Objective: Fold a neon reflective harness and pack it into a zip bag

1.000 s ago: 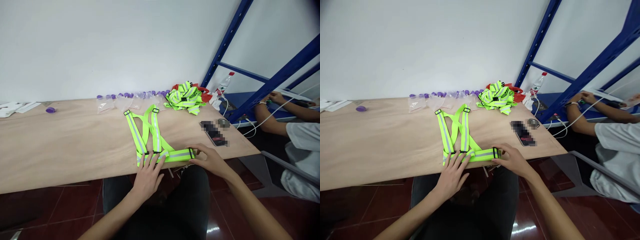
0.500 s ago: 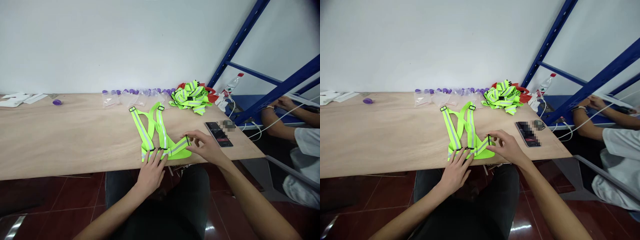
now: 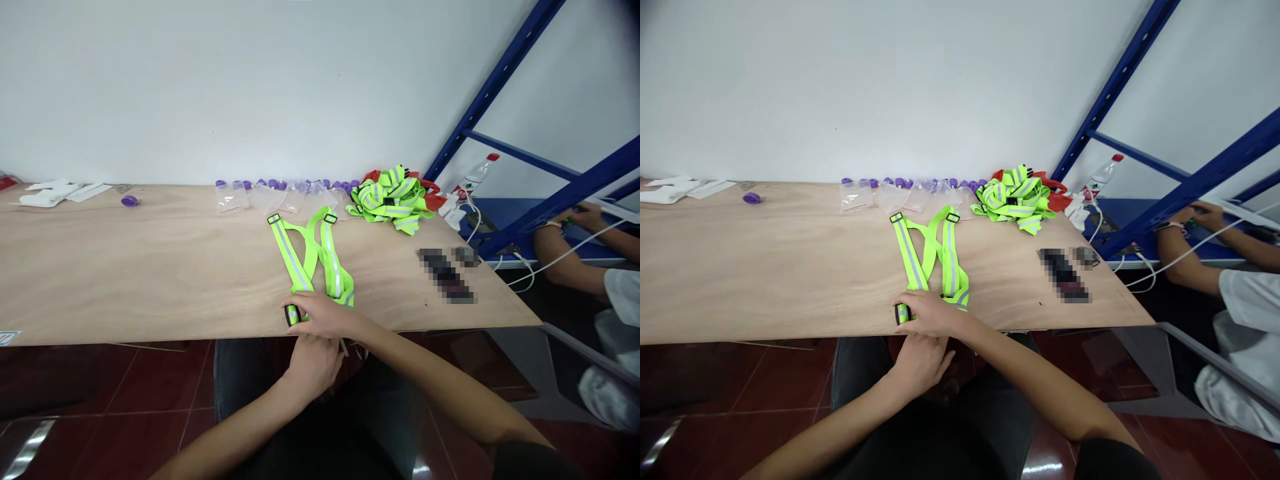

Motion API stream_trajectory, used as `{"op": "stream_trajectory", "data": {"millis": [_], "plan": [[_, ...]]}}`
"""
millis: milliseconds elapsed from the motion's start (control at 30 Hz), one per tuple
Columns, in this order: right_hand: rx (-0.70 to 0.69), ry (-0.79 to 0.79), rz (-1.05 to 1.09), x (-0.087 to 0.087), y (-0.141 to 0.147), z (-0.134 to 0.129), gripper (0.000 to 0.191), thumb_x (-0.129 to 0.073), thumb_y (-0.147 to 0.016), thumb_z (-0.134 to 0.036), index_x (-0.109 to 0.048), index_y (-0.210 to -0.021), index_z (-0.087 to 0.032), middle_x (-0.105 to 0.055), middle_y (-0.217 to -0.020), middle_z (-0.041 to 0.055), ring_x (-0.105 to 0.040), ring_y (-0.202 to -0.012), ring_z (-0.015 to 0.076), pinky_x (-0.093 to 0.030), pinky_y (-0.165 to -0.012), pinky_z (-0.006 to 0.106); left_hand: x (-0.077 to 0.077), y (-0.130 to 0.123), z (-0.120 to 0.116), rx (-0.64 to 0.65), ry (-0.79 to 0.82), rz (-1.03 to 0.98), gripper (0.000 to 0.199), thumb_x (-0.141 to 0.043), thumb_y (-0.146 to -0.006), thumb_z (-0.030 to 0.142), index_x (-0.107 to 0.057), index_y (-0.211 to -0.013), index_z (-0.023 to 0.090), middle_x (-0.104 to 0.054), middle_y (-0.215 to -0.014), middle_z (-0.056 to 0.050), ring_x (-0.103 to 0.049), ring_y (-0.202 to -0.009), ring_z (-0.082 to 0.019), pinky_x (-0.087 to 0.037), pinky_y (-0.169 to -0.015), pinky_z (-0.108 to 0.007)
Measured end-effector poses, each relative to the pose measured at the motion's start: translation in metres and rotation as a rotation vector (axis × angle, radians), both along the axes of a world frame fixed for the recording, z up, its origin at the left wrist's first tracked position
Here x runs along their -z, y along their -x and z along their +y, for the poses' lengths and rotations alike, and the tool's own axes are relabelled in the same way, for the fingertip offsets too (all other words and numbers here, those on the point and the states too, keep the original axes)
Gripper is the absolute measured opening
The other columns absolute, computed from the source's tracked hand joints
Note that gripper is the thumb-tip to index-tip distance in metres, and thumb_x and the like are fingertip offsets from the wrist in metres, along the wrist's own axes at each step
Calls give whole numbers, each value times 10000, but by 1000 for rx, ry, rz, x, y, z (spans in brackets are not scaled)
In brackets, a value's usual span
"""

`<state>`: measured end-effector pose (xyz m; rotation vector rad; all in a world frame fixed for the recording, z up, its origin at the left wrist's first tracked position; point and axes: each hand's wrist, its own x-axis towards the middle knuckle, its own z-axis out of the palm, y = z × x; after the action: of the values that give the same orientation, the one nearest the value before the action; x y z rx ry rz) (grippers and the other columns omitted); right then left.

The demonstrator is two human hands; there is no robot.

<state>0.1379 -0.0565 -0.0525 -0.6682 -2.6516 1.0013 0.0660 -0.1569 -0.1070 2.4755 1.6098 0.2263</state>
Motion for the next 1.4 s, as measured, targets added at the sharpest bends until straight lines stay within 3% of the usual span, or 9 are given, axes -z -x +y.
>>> {"op": "stream_trajectory", "data": {"millis": [300,433,567,733,833,967,1167,1267,1400], "plan": [[110,131,140,25,-11,7,461,-803,-778,-295,-666,-1202,-177,-653,-908,15,-548,-725,141,-484,-701,278,-16,47,-15,147,-453,-633,365,-510,-924,46,-589,-1258,173,-704,-1108,-117,-672,-1062,-224,-568,-930,-361],[72,120,275,28,-14,2,449,-694,-829,-214,-625,-1271,-186,-654,-1142,89,-616,-890,178,-536,-824,341,-20,64,-10,-58,-479,-600,397,-535,-947,96,-532,-1335,179,-609,-1316,-165,-588,-1244,-275,-544,-1008,-433],[167,60,262,25,-32,-10,609,-623,-876,-210,-455,-1461,-239,-581,-1351,115,-658,-983,192,-559,-905,384,-6,74,-1,-3,-425,-537,425,-486,-989,110,-488,-1405,199,-561,-1423,-150,-578,-1287,-256,-556,-1024,-414],[526,-300,87,44,-71,-31,581,-549,-960,-410,-425,-1497,-223,-528,-1450,152,-436,-1390,345,-357,-1144,577,10,81,3,33,-427,-500,294,-495,-999,140,-593,-1268,202,-653,-1308,-119,-612,-1246,-256,-560,-1026,-448],[722,-255,-5,56,-85,-37,820,-565,-933,-520,-200,-1593,-198,-326,-1598,180,-290,-1480,371,-327,-1161,592,6,79,6,42,-406,-470,200,-571,-977,223,-618,-1167,187,-685,-1249,-122,-581,-1279,-291,-547,-1036,-491],[677,-82,-16,56,-88,-38,907,-526,-963,-471,74,-1606,-248,-255,-1635,160,-323,-1477,312,-409,-1127,500,-4,74,11,50,-322,-397,77,-552,-967,210,-599,-1026,194,-645,-1338,-114,-464,-1393,-308,-471,-1107,-544],[584,-196,-10,50,-87,-40,892,-459,-1003,-369,220,-1570,-250,-119,-1666,175,-252,-1505,320,-419,-1111,507,-12,72,19,91,-220,-281,46,-520,-959,240,-538,-972,200,-455,-1539,-124,-265,-1501,-309,-343,-1179,-584],[560,-245,-78,50,-87,-38,784,-410,-1021,-339,118,-1597,-280,-39,-1678,153,-294,-1489,327,-485,-1046,474,-13,71,24,114,-205,-257,189,-530,-957,270,-522,-1125,185,-471,-1522,-150,-258,-1504,-295,-278,-1207,-583],[498,-280,-209,46,-94,-35,646,-466,-1006,-408,-225,-1593,-285,-240,-1642,152,-422,-1418,337,-519,-1004,472,-16,72,27,123,-181,-234,310,-532,-964,279,-476,-1256,195,-566,-1435,-144,-411,-1435,-269,-246,-1210,-585]]}}
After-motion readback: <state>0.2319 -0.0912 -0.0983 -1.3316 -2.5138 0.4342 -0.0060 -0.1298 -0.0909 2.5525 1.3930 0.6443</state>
